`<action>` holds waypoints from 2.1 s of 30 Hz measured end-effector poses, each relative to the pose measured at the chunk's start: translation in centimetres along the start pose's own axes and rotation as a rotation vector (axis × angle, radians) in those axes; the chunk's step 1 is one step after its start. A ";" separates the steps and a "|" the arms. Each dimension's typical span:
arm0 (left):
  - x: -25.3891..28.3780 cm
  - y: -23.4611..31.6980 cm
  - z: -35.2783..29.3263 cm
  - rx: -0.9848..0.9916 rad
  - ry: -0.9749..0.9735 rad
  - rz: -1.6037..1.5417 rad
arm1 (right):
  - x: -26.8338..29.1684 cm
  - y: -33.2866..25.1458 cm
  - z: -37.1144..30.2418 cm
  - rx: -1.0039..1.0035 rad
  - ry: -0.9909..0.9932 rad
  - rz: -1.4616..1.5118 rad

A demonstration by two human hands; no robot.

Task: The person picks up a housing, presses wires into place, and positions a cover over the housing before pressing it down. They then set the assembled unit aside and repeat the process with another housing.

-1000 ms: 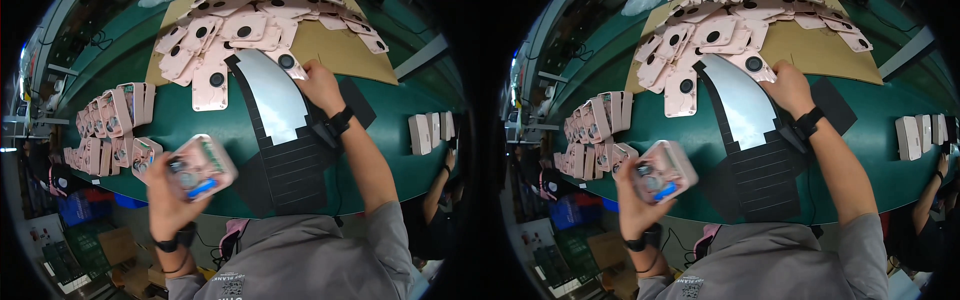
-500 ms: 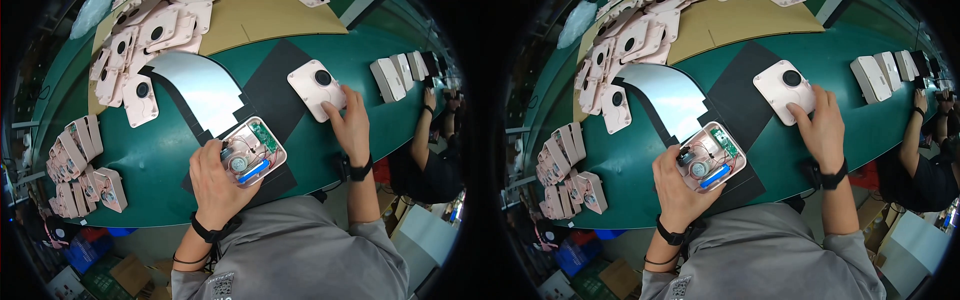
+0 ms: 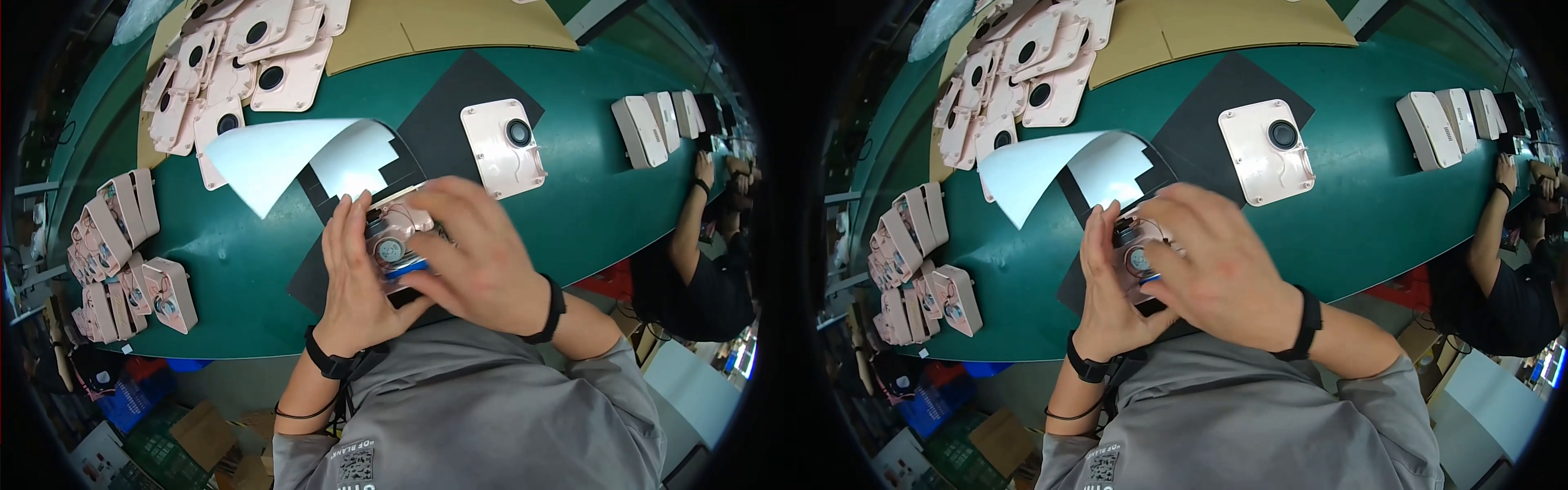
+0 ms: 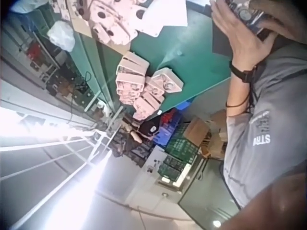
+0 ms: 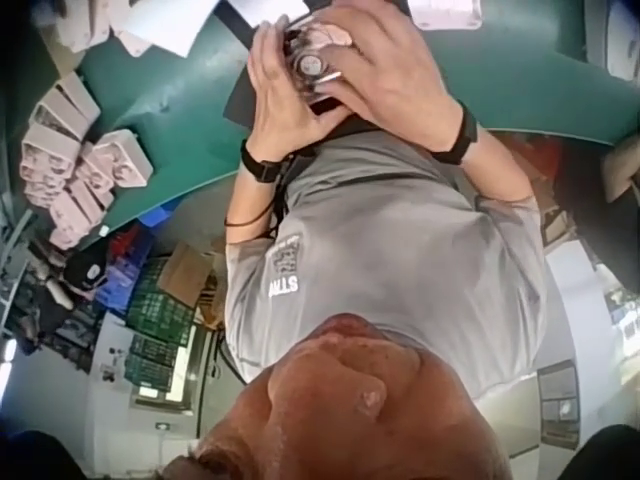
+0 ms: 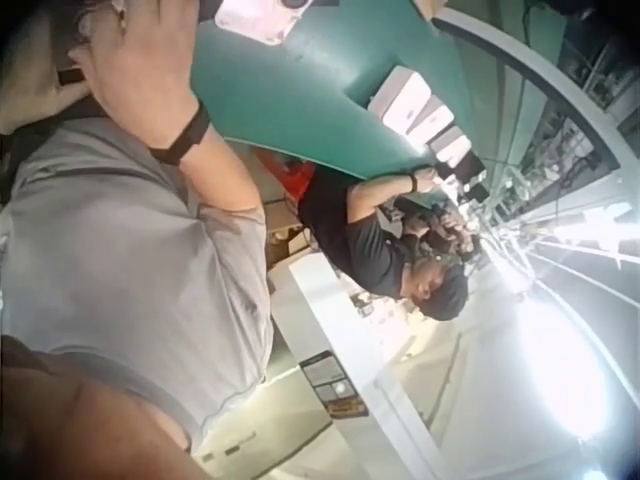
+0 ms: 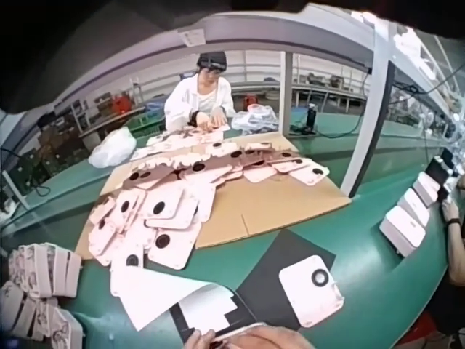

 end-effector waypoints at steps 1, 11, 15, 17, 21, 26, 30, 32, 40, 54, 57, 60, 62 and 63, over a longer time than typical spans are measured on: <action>0.0 0.1 -0.1 -0.015 -0.027 -0.057 | -1.2 -0.8 0.1 0.079 -0.049 -0.037; -1.1 -2.3 -1.5 0.090 0.076 -0.294 | -3.1 -0.5 -1.3 0.220 -0.148 -0.081; -1.3 -2.0 -0.7 0.004 0.154 -0.133 | -2.8 -0.1 -1.3 0.183 -0.148 -0.083; -1.0 -1.7 -0.3 -0.011 0.153 -0.120 | -2.9 0.2 -1.1 0.173 -0.168 -0.091; -1.0 -1.2 -0.1 -0.022 0.159 -0.058 | -2.5 1.0 -0.5 0.131 -0.133 -0.031; -1.1 -0.7 0.1 0.008 0.158 -0.023 | -2.5 1.2 0.3 0.152 -0.095 -0.150; -1.1 -0.7 0.1 0.006 0.169 -0.030 | -2.9 1.0 0.5 0.135 -0.117 -0.182; -1.1 -0.9 0.1 0.001 0.170 -0.029 | -3.3 1.2 0.6 0.134 -0.111 -0.175; -1.1 0.0 0.4 0.017 0.086 0.089 | -3.1 2.9 0.5 0.004 -0.145 0.036; -1.1 -0.3 0.4 -0.037 0.139 0.045 | 0.2 1.4 -0.4 0.239 -0.331 -0.186; -1.2 -0.5 0.4 -0.045 0.141 0.036 | -0.9 1.6 -0.7 0.269 -0.301 -0.201; -1.2 -0.4 0.4 -0.047 0.140 0.035 | -0.9 1.2 -0.3 0.258 -0.307 -0.204; -1.3 -0.3 0.7 -0.056 0.134 0.041 | -0.5 1.1 0.2 0.204 -0.342 -0.203; -1.3 -0.2 0.8 -0.064 0.133 0.035 | -0.6 1.1 0.4 0.200 -0.341 -0.212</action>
Point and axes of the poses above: each hand's wrist, its own z-axis towards the middle knuckle, its own x-axis out of the back of the hand, y = z × x, the point moved 6 cm from there along z, towards the middle knuckle, and after that the axes turned 10 degrees about -z, right-handed, at the moved point
